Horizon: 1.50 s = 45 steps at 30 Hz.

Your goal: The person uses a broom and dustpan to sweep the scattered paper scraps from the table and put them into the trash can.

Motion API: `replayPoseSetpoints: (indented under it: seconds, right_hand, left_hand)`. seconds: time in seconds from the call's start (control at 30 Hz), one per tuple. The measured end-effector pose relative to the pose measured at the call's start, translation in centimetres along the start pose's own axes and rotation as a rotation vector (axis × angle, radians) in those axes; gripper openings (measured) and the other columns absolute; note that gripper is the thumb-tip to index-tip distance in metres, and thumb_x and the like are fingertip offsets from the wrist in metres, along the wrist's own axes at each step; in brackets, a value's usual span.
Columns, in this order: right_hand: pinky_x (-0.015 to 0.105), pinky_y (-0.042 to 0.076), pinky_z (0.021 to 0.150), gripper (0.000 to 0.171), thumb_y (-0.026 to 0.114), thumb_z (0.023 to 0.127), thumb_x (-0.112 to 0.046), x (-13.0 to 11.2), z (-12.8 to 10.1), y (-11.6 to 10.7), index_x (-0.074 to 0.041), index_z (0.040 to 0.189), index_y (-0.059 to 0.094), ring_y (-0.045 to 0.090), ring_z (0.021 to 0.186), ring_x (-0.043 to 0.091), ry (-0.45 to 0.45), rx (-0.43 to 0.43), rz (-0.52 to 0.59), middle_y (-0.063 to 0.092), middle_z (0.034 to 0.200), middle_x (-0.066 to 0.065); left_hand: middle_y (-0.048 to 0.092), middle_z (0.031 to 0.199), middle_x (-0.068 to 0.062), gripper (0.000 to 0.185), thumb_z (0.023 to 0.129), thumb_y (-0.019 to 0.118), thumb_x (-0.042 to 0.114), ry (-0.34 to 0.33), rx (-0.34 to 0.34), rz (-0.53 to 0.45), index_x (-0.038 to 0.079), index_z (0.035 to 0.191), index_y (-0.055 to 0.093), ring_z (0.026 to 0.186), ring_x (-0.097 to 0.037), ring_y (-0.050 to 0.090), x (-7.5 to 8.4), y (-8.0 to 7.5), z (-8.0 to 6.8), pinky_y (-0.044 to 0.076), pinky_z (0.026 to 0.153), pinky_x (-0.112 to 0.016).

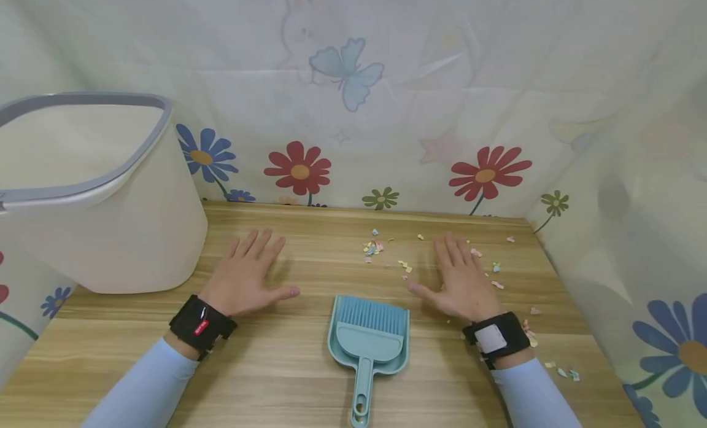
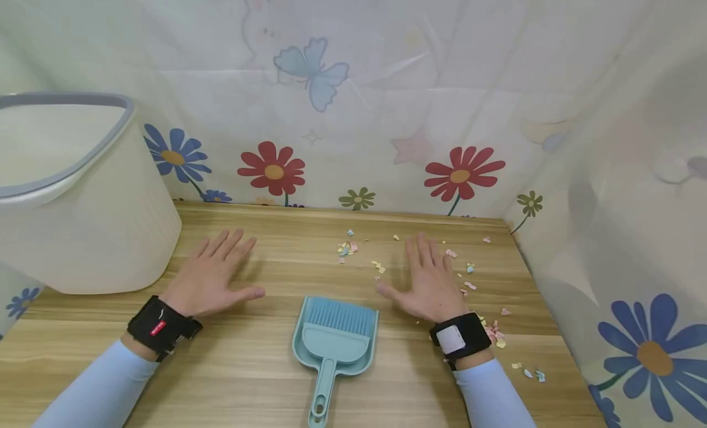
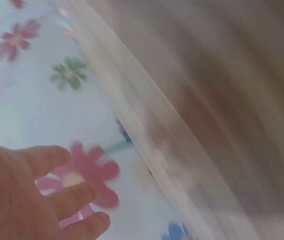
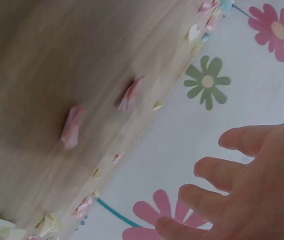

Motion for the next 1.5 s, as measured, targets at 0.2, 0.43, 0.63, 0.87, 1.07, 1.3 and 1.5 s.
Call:
replayPoseSetpoints:
  seconds: [0.2, 0.43, 0.63, 0.87, 1.07, 1.3, 1.5]
  right_hand:
    - [0.067, 0.028, 0.119, 0.107, 0.064, 0.087, -0.075, -2.4, -2.1, -0.2, -0.004, 0.161, 0.034, 0.028, 0.153, 0.048, -0.164, 0.045, 0.040, 0.030, 0.167, 0.024]
    - [0.052, 0.049, 0.108, 0.070, 0.075, 0.092, -0.052, -7.2, -6.0, -0.8, -0.011, 0.146, 0.058, 0.055, 0.138, 0.030, -0.463, 0.055, 0.136, 0.056, 0.149, 0.012]
    - [0.038, 0.055, 0.098, 0.044, 0.079, 0.092, -0.039, -10.1, -8.7, -0.8, -0.019, 0.130, 0.069, 0.061, 0.119, 0.013, -0.700, 0.053, 0.151, 0.063, 0.131, -0.003]
    - [0.028, 0.052, 0.091, 0.027, 0.077, 0.095, -0.034, -12.5, -9.9, -0.7, -0.025, 0.121, 0.073, 0.061, 0.105, 0.010, -0.866, 0.067, 0.163, 0.063, 0.119, -0.007]
    - [0.021, 0.049, 0.089, 0.019, 0.079, 0.093, -0.023, -13.7, -10.0, -0.8, -0.026, 0.112, 0.077, 0.061, 0.102, 0.008, -0.935, 0.048, 0.212, 0.064, 0.114, -0.008]
    - [0.018, 0.044, 0.087, 0.024, 0.078, 0.091, -0.019, -14.4, -9.6, -1.1, -0.027, 0.113, 0.077, 0.058, 0.099, 0.004, -0.974, -0.044, 0.218, 0.063, 0.113, -0.012]
    - [0.013, 0.039, 0.082, 0.023, 0.080, 0.088, -0.022, -15.1, -8.9, -1.2, -0.028, 0.110, 0.077, 0.049, 0.091, -0.001, -1.007, -0.118, 0.229, 0.058, 0.104, -0.016]
  left_hand:
    - [0.047, 0.159, -0.016, 0.089, 0.091, 0.065, 0.070, 0.076, 0.029, -0.240, 0.013, 0.157, 0.045, 0.146, -0.039, 0.046, 3.9, -0.3, -3.1, 0.038, 0.115, -0.061]
    - [0.071, 0.105, -0.001, 0.035, 0.106, 0.058, 0.041, -0.010, -0.197, -0.885, 0.010, 0.119, 0.067, 0.093, -0.012, 0.065, 8.2, -0.3, -7.1, 0.053, 0.076, -0.028]
    - [0.064, 0.093, -0.005, 0.035, 0.111, 0.049, 0.028, -0.072, -0.513, -1.380, -0.006, 0.114, 0.058, 0.079, -0.013, 0.063, 10.6, 0.7, -9.4, 0.053, 0.065, -0.026]
    - [0.068, 0.114, -0.010, 0.034, 0.112, 0.044, 0.020, -0.207, -0.747, -1.686, -0.006, 0.133, 0.053, 0.095, -0.014, 0.070, 13.1, 2.9, -10.9, 0.059, 0.082, -0.026]
    - [0.066, 0.125, -0.006, 0.045, 0.112, 0.044, 0.022, -0.174, -0.831, -1.812, -0.007, 0.147, 0.043, 0.107, -0.012, 0.068, 14.0, 4.2, -11.0, 0.057, 0.093, -0.028]
    - [0.067, 0.131, -0.003, 0.056, 0.112, 0.044, 0.022, -0.136, -0.914, -1.909, -0.008, 0.157, 0.029, 0.112, -0.009, 0.067, 14.2, 4.8, -10.9, 0.055, 0.097, -0.025]
    - [0.057, 0.148, -0.015, 0.066, 0.110, 0.047, 0.013, -0.035, -0.938, -2.010, -0.008, 0.162, 0.012, 0.122, -0.015, 0.066, 14.6, 5.1, -11.0, 0.054, 0.099, -0.026]
Point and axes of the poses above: each hand's wrist, its own z-axis towards the middle knuckle, its own y-axis out of the palm, x = y × z, the point moved 2 cm from there along z, towards the middle knuckle
